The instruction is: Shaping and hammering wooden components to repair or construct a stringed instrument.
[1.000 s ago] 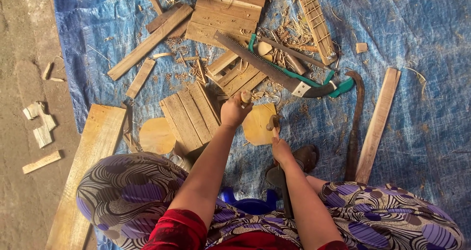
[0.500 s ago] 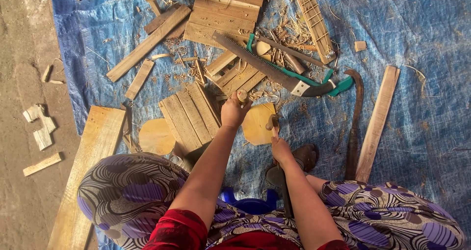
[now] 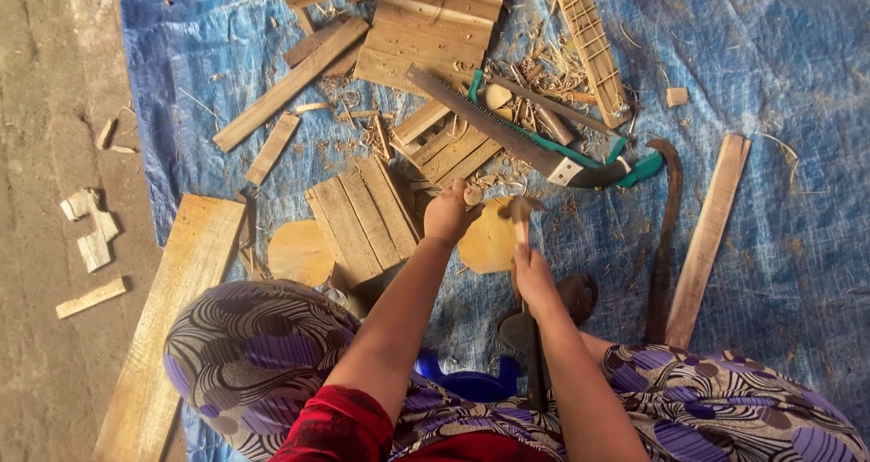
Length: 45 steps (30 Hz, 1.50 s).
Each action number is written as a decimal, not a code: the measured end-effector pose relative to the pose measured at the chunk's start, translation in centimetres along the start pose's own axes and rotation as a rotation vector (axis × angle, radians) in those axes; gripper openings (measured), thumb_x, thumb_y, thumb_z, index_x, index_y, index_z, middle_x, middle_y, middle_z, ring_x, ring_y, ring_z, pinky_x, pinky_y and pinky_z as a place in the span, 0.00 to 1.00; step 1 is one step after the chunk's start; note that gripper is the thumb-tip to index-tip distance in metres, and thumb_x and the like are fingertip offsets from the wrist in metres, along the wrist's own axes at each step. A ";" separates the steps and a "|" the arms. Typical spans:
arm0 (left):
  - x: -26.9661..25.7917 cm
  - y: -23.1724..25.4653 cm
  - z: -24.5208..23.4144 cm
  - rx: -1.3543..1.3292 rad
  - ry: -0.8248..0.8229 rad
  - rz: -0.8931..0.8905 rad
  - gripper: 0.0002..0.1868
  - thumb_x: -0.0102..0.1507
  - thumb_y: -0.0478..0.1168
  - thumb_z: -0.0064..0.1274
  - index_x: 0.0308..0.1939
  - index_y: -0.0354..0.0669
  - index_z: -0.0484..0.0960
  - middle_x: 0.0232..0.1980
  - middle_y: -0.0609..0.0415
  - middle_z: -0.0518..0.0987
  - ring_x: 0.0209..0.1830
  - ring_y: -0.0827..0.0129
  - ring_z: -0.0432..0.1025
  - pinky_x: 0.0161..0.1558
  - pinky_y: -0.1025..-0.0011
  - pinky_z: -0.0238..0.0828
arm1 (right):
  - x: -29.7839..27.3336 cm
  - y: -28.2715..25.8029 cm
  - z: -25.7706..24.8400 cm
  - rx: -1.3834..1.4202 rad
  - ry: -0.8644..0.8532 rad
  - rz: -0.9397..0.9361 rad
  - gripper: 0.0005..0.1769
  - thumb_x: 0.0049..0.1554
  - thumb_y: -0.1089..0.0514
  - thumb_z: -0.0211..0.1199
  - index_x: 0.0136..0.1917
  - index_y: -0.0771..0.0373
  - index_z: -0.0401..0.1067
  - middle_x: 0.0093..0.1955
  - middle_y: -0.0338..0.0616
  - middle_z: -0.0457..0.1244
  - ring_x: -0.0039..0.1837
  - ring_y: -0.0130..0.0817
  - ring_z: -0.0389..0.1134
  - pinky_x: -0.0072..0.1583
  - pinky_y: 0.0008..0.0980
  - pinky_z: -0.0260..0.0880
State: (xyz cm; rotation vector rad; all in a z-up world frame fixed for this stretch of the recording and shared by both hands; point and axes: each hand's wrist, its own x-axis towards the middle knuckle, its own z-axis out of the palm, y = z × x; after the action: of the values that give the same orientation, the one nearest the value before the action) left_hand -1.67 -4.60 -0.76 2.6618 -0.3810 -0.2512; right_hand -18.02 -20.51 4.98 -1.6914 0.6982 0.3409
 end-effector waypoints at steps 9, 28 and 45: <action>0.5 0.7 -0.3 0.028 -0.046 -0.018 0.28 0.57 0.65 0.58 0.46 0.52 0.70 0.37 0.48 0.83 0.39 0.50 0.82 0.40 0.54 0.80 | -9.7 -10.2 3.1 -0.009 0.564 -1.029 0.18 0.67 0.53 0.52 0.36 0.57 0.70 0.28 0.36 0.63 0.30 0.24 0.63 0.35 0.20 0.66; 0.8 -0.6 2.3 0.021 0.004 0.016 0.31 0.58 0.69 0.54 0.55 0.57 0.77 0.38 0.54 0.84 0.41 0.56 0.83 0.42 0.57 0.81 | -8.3 -13.5 3.0 -0.108 0.098 -1.242 0.31 0.65 0.65 0.41 0.81 0.66 0.51 0.84 0.56 0.49 0.86 0.55 0.50 0.87 0.54 0.47; 1.3 -0.9 2.4 0.083 -0.030 -0.005 0.34 0.58 0.74 0.50 0.56 0.57 0.77 0.37 0.54 0.84 0.38 0.56 0.83 0.40 0.57 0.81 | -4.2 -3.5 2.6 -0.394 0.305 -0.491 0.26 0.69 0.42 0.49 0.59 0.69 0.70 0.46 0.66 0.66 0.50 0.67 0.69 0.41 0.54 0.74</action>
State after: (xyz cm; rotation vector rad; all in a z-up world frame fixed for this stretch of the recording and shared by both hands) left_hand -0.83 -5.14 -3.46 2.7430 -0.4030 -0.2831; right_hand -18.77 -16.57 9.47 -2.2508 0.4237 -0.1424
